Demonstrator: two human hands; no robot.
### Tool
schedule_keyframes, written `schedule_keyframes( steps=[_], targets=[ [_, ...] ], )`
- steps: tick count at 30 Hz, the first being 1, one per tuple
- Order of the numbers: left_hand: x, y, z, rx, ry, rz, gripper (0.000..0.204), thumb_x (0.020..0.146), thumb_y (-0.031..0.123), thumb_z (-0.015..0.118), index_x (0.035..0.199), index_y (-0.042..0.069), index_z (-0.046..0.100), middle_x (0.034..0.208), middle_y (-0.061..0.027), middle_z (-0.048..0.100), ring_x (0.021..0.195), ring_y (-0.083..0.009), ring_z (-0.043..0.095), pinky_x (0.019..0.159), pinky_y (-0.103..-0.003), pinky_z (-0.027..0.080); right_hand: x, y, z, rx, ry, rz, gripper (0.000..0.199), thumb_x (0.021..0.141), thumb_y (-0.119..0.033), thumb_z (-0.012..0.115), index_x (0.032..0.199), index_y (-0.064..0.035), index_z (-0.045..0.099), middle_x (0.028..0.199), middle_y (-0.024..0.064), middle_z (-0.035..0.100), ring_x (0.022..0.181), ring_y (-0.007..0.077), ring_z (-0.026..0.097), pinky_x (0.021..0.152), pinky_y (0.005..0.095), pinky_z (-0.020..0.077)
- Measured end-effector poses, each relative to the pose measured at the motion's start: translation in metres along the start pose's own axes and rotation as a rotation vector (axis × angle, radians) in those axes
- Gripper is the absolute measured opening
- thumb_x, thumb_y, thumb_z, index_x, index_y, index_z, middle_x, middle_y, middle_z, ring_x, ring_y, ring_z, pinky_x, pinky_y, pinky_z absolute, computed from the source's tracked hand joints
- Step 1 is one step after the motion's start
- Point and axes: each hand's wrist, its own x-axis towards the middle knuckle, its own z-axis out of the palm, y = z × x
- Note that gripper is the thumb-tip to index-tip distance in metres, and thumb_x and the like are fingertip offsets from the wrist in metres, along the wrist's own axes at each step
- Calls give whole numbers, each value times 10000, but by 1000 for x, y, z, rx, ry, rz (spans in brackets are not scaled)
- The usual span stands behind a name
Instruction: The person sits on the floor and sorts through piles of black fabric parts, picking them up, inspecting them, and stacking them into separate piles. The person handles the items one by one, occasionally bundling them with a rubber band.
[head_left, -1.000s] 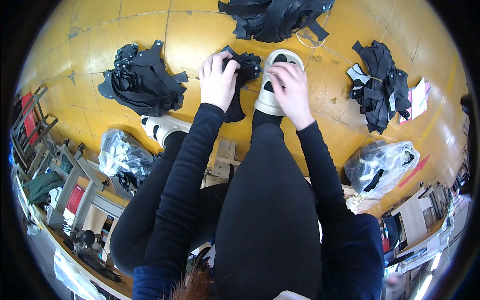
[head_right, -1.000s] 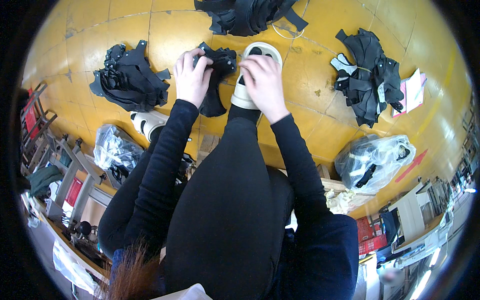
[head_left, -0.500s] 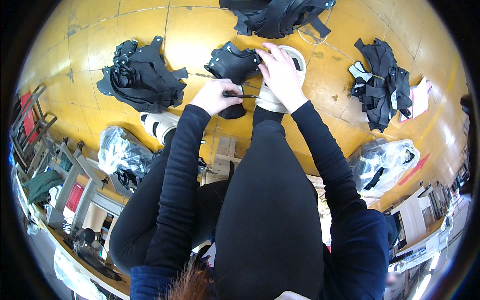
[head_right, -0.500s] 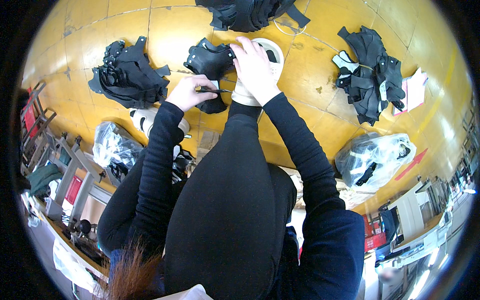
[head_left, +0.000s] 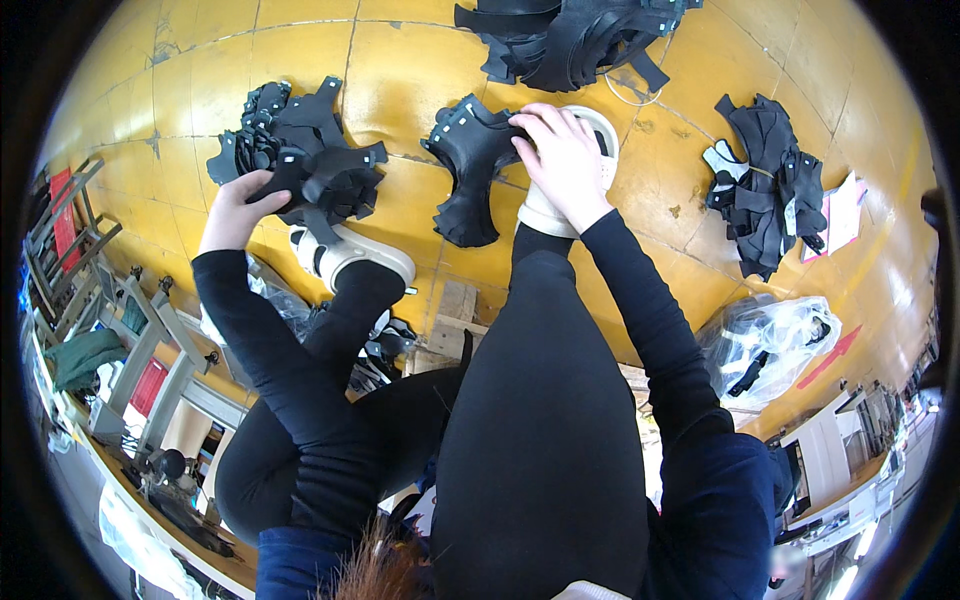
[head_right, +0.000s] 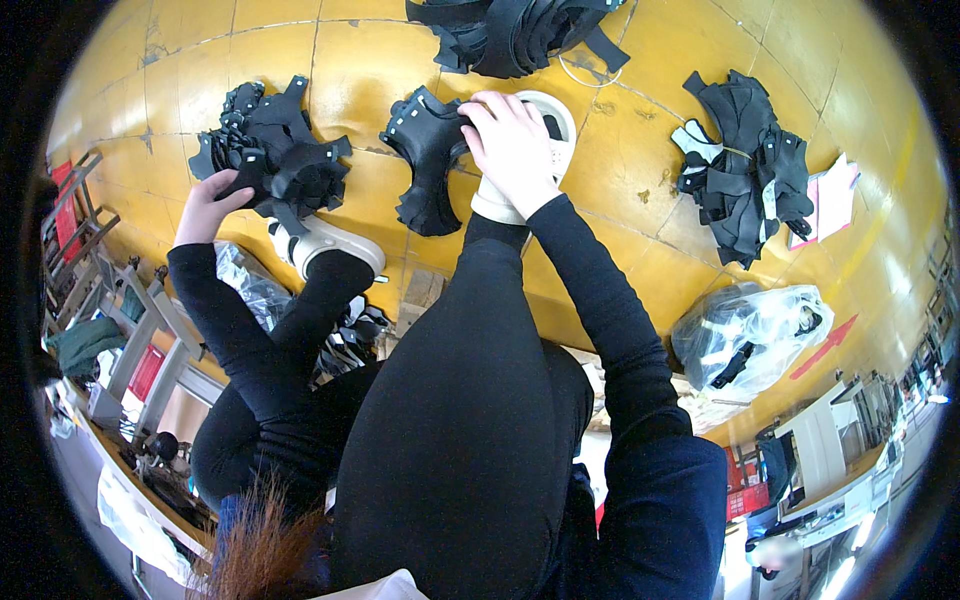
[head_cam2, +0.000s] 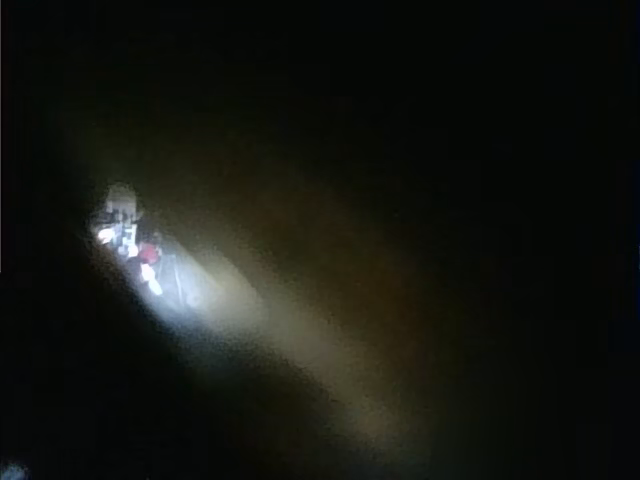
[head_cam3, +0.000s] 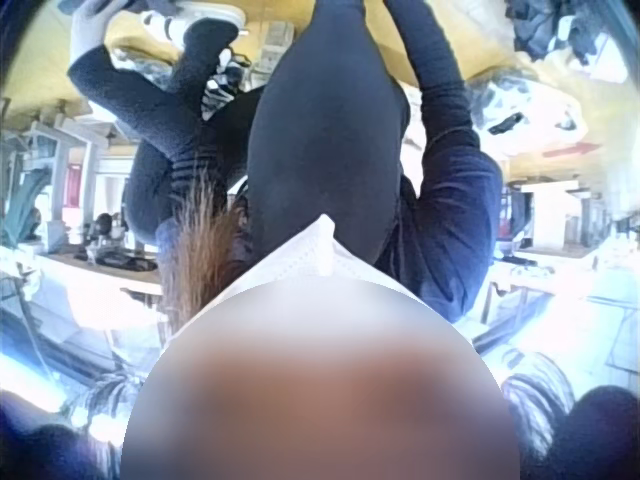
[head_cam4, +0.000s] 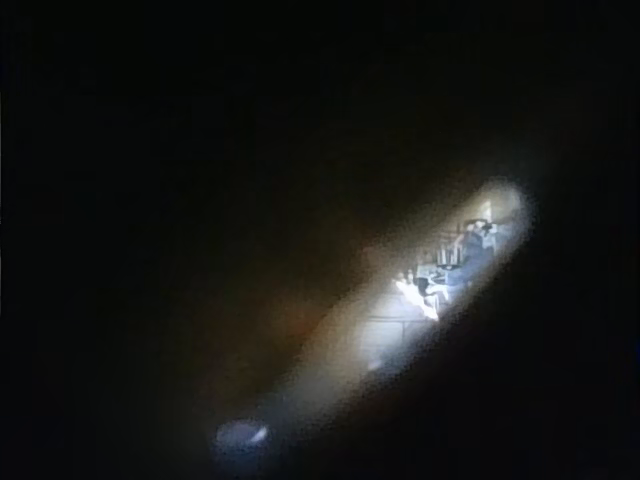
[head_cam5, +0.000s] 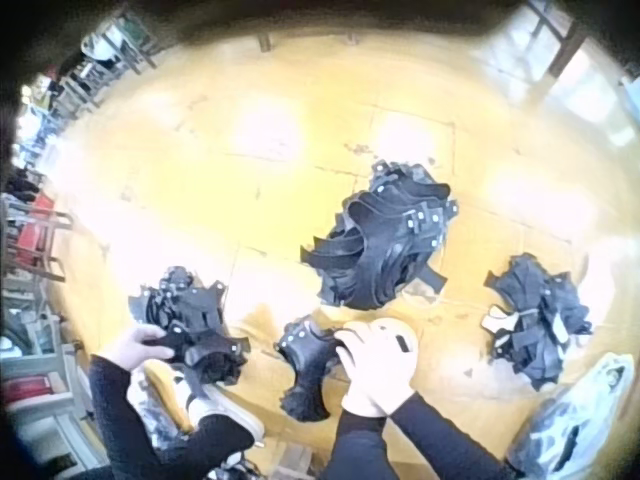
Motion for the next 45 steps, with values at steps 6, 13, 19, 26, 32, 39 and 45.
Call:
schedule_keyframes(
  steps=[6,13,19,26,32,39,45],
  targets=[
    [-10,38,13,-129,-136,55,214,848,64,744,1028,-37,689,905,-20,698,856,-76,608,813,-241,477,7,-28,-10,610,-229,162,361,903,-246,686,1225,-96,621,1188,78,624,1090,243,598,912,350,458],
    [-16,101,50,-207,-457,154,183,843,67,748,978,-48,705,873,-13,698,831,-72,601,804,-246,482,20,-59,14,1144,-340,583,508,939,-251,669,1381,-50,520,1343,140,566,1125,177,597,972,315,464],
    [-16,29,-2,-98,-160,14,280,842,114,755,1063,-50,706,929,-40,715,888,-115,625,856,-274,475,14,-46,18,697,-286,278,310,876,-203,690,1127,-23,663,1037,142,693,911,267,678,809,356,529],
    [26,-58,-55,377,576,37,461,861,205,758,1247,-13,631,1089,-83,718,945,-180,656,923,-301,470,0,-11,-13,546,-33,190,195,914,-67,642,1101,-29,680,958,81,691,851,172,663,770,286,511],
    [68,-5,23,-107,722,260,484,891,213,712,1312,10,589,1157,-104,703,998,-210,665,916,-313,492,-7,9,-17,465,97,245,204,912,-39,637,1108,-51,691,893,70,665,702,148,595,658,267,483],
    [137,-2,179,-287,743,-81,540,796,247,780,1236,-15,607,1194,-211,638,1109,-316,624,964,-380,475,3,3,-2,262,87,71,155,885,-108,667,1029,-61,696,919,69,675,744,236,635,702,315,514],
    [142,-29,199,28,801,22,464,740,252,831,1076,4,629,970,-154,635,916,-322,639,843,-407,503,7,-9,7,-59,-61,-24,319,792,-261,752,1086,-164,674,1039,21,628,1039,234,565,898,389,432]
  ],
)
